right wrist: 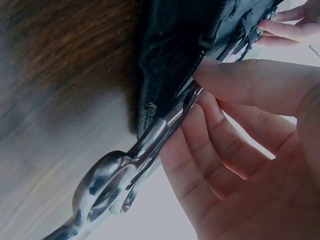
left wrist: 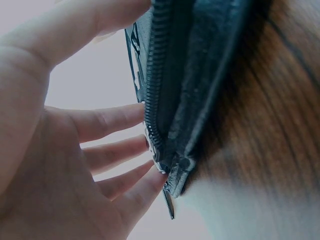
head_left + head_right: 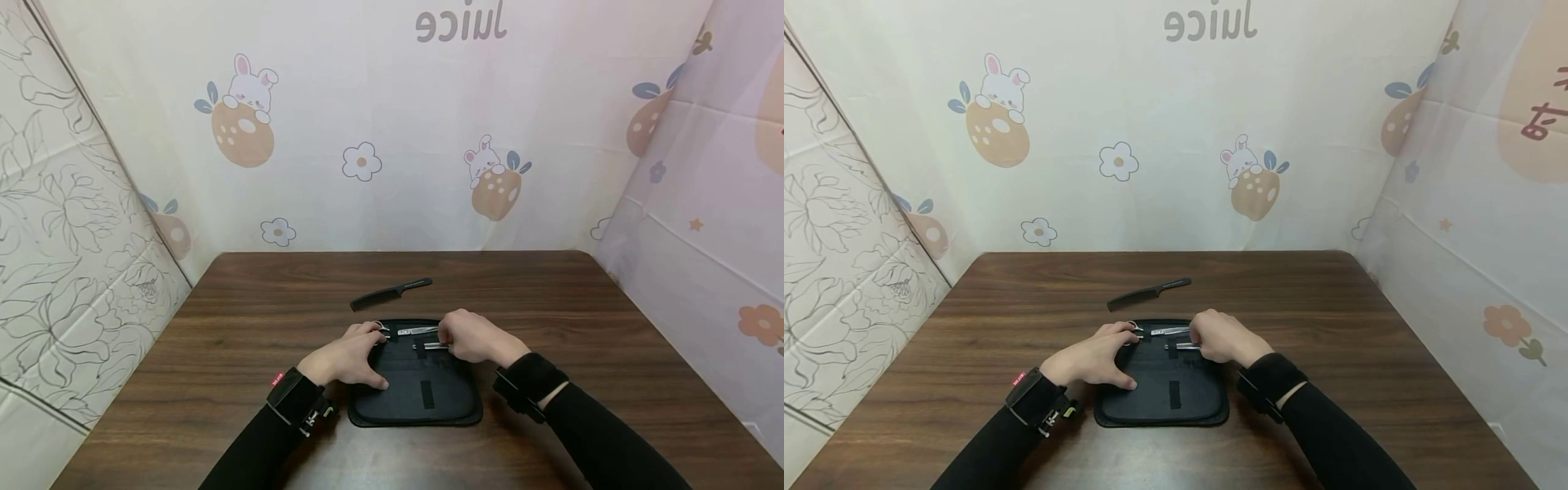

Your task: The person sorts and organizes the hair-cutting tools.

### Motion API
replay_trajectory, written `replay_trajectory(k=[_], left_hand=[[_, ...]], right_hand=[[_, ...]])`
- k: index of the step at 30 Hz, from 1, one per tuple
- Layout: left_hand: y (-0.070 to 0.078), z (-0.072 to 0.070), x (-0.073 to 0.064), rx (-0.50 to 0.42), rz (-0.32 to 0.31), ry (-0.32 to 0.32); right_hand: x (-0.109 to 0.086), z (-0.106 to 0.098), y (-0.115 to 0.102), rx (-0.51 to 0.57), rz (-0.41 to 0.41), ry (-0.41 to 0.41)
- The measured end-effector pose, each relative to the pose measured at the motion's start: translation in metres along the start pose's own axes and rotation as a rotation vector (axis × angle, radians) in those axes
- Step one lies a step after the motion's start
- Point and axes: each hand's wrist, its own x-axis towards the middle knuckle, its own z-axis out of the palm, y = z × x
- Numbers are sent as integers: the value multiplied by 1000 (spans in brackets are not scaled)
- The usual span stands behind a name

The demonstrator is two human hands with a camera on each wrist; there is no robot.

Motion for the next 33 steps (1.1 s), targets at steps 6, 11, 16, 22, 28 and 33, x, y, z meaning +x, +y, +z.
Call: replay_trajectory(k=[6, 11, 16, 22, 28, 33], left_hand=[[1, 0, -1, 3, -5, -2], [1, -1, 0, 7, -6, 1], [1, 0, 0, 6, -5, 2], [0, 0, 1, 4, -4, 0], [-1, 1, 1, 7, -2, -3], [-1, 0, 1, 3, -3, -4]], right_hand=[[0, 1, 0, 2, -6, -1], [0, 0, 0, -4, -7, -2], [0, 0, -1, 4, -4, 1], [0, -1, -1, 7, -5, 2], [2, 0, -2, 7, 10, 3], [2, -1, -3, 5, 17, 1]])
